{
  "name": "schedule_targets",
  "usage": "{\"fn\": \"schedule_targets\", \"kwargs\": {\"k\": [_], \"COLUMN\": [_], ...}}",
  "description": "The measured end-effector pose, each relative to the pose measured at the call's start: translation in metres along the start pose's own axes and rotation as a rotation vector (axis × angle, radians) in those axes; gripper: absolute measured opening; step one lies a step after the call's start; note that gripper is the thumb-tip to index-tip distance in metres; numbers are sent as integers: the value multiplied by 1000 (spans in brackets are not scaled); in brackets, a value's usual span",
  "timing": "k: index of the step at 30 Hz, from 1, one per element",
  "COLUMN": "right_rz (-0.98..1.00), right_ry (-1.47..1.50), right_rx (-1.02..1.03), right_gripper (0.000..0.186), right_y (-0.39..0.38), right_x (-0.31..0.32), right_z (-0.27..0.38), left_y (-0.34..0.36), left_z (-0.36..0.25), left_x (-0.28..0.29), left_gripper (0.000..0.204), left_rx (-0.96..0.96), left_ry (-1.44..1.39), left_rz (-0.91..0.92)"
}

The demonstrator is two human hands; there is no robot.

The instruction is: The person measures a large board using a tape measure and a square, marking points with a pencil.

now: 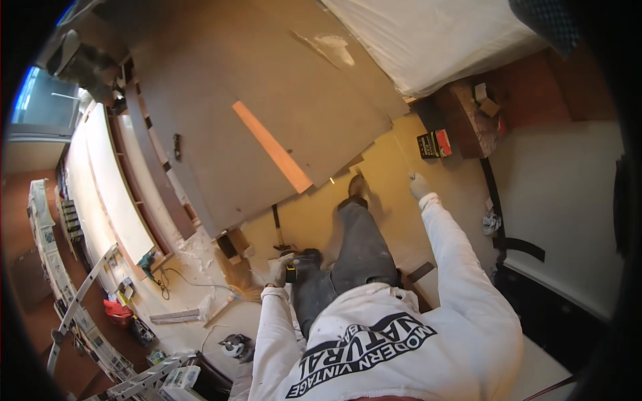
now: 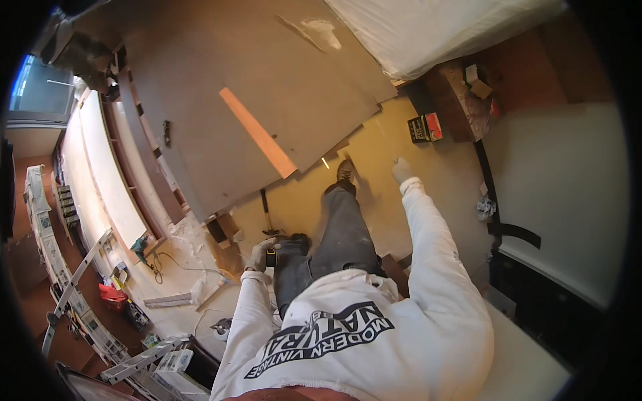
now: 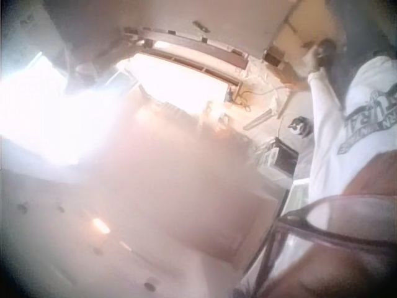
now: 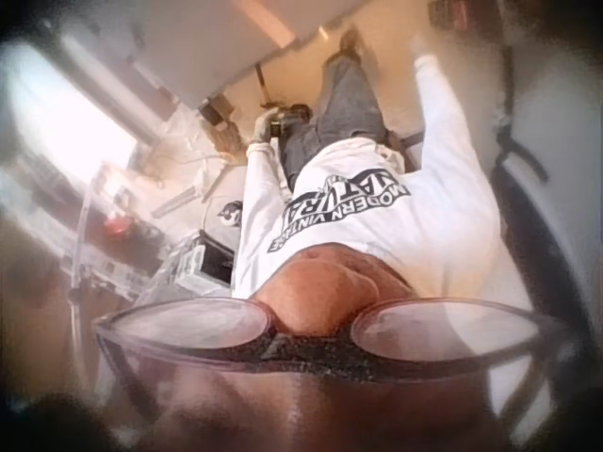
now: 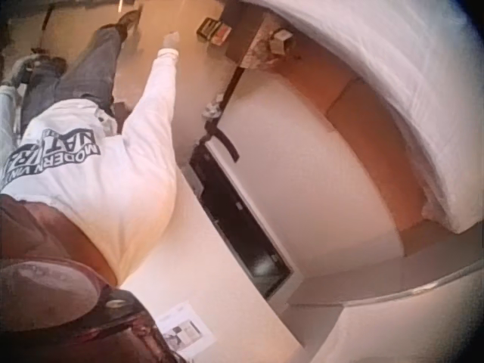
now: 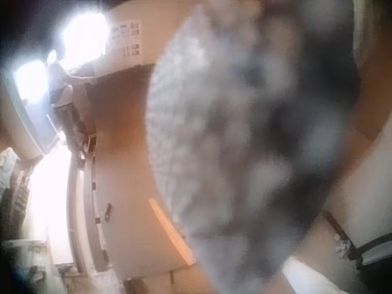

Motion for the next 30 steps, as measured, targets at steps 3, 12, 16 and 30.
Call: {"fn": "schedule_targets", "kwargs": {"k": [3,12,16,30], "right_rz": [280,435,409,127], "right_ry": [98,44,214,-35], "right_rx": [-12,-105,-195,61], "right_gripper": [27,41,37,22], "right_y": [101,296,321,276], "right_x": [-19,-68,-96,-119], "right_z": [-15,27,46,50], "left_y": [53,211,258,320], "left_z": [0,-4,-13,2], "left_x": [-82,-207,-209,-170], "left_gripper": [18,20,24,20], "left_rx": [5,119,99,90], "left_ry": [-277,-751,-895,-1310], "left_rz": [99,-283,-361,-463]}}
Point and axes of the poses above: each hand's wrist, its own y-axis towards the middle knuckle, its own x-axis out of the back of the hand, z = x × y, the point moved 3 cm from there along y, towards the middle knuckle, and after that the axes turned 8 degrees about -y, right-handed, at the moved point
